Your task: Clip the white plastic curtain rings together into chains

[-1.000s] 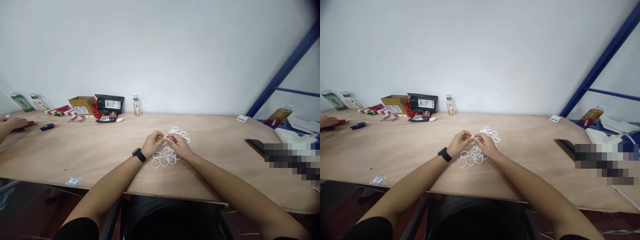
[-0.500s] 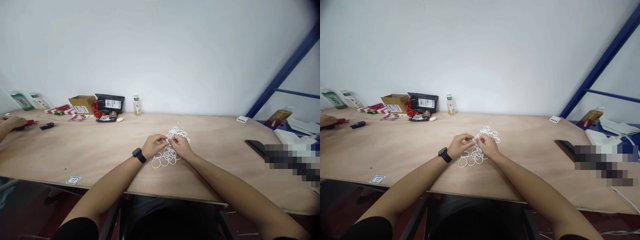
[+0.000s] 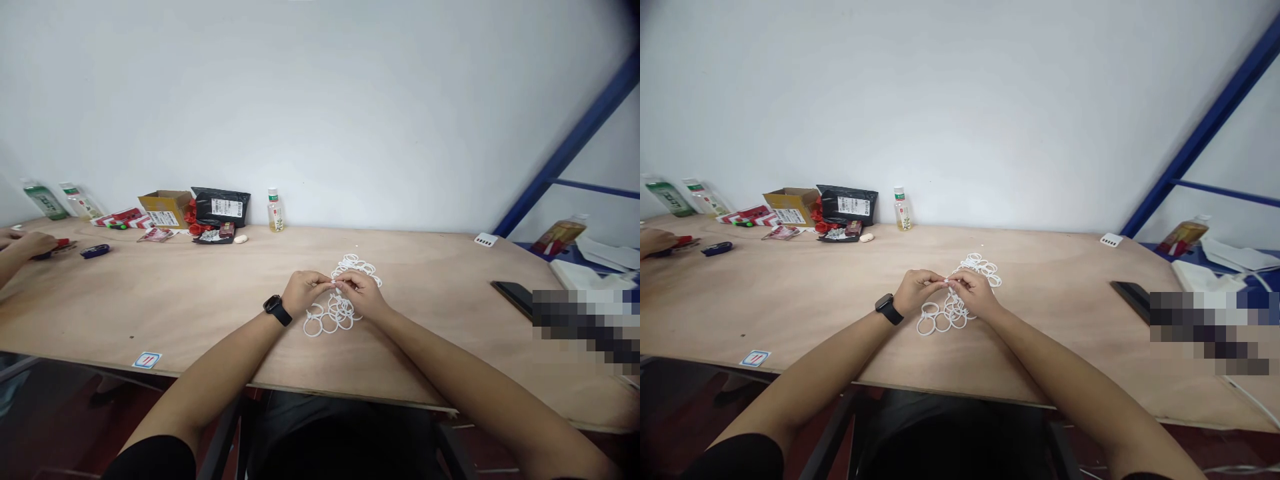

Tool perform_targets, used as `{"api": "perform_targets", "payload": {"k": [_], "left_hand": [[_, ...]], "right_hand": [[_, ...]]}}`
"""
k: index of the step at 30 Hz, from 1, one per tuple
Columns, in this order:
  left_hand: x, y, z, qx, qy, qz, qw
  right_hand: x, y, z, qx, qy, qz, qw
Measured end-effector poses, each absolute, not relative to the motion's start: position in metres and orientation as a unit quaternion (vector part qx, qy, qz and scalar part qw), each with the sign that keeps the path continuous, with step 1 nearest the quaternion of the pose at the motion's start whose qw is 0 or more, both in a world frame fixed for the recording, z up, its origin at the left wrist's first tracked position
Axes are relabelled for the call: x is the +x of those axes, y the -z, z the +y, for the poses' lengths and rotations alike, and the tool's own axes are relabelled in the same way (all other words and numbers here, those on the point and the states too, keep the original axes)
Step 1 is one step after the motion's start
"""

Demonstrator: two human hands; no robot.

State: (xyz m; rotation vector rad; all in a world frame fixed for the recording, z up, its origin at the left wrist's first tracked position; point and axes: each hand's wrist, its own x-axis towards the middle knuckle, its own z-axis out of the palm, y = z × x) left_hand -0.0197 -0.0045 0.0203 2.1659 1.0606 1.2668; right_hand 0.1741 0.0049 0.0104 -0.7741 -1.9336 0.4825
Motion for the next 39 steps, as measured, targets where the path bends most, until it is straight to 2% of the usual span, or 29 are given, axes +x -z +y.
{"api": "perform_targets", "payload": {"k": [7,12,17,20,23,27,32,39], "left_hand": [[-0.019,-0.021,-0.006,0.797,-0.445,0.358,0.197],[-0.016,-0.021,-0.004,0.751,-0.491,0.397,0.192],[-0.016,-0.014,0.003,0.748,-0.476,0.413,0.208],[-0.017,-0.008,0.006,0.791,-0.398,0.432,0.169],[-0.017,-0.002,0.008,0.842,-0.265,0.453,0.125],[-0.016,-0.001,0.007,0.855,-0.176,0.469,0.133],[-0.018,-0.006,0.007,0.854,-0.196,0.459,0.146],[-0.022,-0.007,0.011,0.815,-0.306,0.465,0.158]], "right_hand": [[0.174,-0.011,0.008,-0.329,-0.245,-0.79,0.457],[0.17,-0.005,0.008,-0.34,-0.318,-0.755,0.463],[0.17,0.0,0.013,-0.379,-0.282,-0.754,0.457],[0.181,0.0,0.024,-0.426,-0.183,-0.755,0.464],[0.196,0.0,0.039,-0.471,-0.091,-0.77,0.421],[0.208,0.003,0.05,-0.502,-0.061,-0.777,0.376],[0.197,0.001,0.039,-0.441,-0.085,-0.797,0.403],[0.184,0.004,0.028,-0.359,-0.119,-0.855,0.356]]}}
